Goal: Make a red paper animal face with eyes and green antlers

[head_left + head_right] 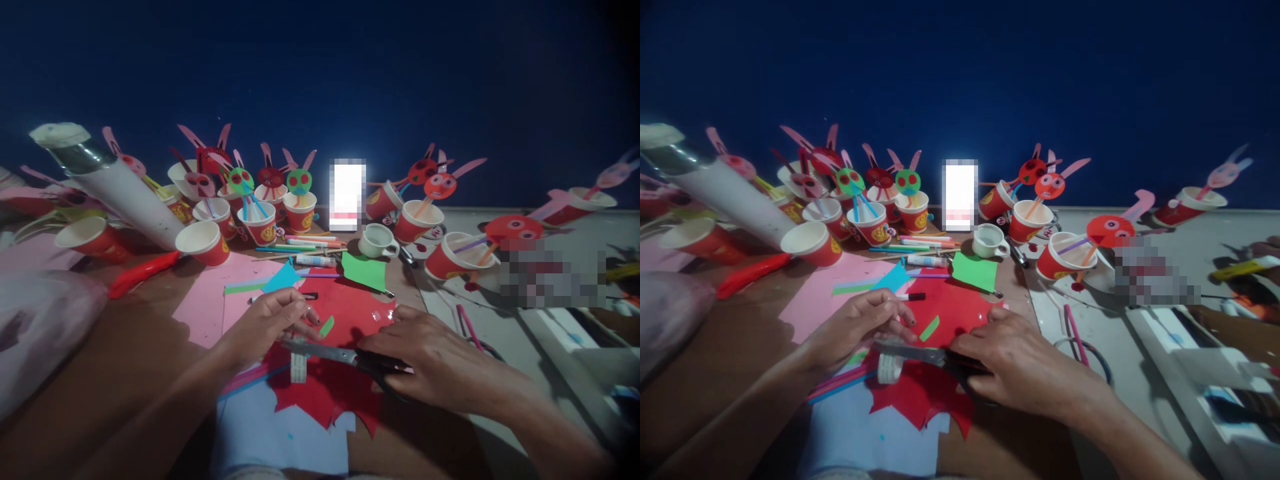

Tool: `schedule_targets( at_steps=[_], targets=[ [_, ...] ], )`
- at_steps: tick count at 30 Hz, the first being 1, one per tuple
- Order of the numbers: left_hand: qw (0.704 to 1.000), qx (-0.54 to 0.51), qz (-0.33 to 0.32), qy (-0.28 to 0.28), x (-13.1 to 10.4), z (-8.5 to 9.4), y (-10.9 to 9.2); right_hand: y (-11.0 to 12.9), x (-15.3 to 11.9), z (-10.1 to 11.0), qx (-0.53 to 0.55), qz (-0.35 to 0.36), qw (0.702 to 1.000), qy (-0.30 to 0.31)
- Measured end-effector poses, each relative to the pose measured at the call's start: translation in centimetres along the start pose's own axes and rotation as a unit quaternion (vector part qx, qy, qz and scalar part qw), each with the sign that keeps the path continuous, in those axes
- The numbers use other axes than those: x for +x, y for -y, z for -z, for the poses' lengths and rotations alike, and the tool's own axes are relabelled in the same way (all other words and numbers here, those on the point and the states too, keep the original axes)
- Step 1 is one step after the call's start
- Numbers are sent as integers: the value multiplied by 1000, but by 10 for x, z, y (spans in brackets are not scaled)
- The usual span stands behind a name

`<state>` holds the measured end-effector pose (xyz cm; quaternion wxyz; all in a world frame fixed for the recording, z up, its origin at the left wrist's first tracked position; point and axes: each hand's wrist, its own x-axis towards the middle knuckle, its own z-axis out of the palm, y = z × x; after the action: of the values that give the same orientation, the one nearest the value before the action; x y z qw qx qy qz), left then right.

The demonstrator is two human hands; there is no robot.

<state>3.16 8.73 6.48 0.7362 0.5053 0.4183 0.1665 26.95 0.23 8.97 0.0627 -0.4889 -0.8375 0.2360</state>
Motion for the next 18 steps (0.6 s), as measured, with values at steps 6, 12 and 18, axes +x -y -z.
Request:
schedule_targets(
  at_steps=[6, 12, 18],
  targets=[
    [999, 11, -36, -26, -1, 8, -4, -4, -9, 0, 11, -37, 999, -11],
    [994, 15, -72, -77, -7, 29, -7, -33, -19, -12, -120, -132, 984, -14],
    [986, -16, -73, -152, -14, 41, -7, -60, -23, -27, -166, -195, 966, -27]
  ],
)
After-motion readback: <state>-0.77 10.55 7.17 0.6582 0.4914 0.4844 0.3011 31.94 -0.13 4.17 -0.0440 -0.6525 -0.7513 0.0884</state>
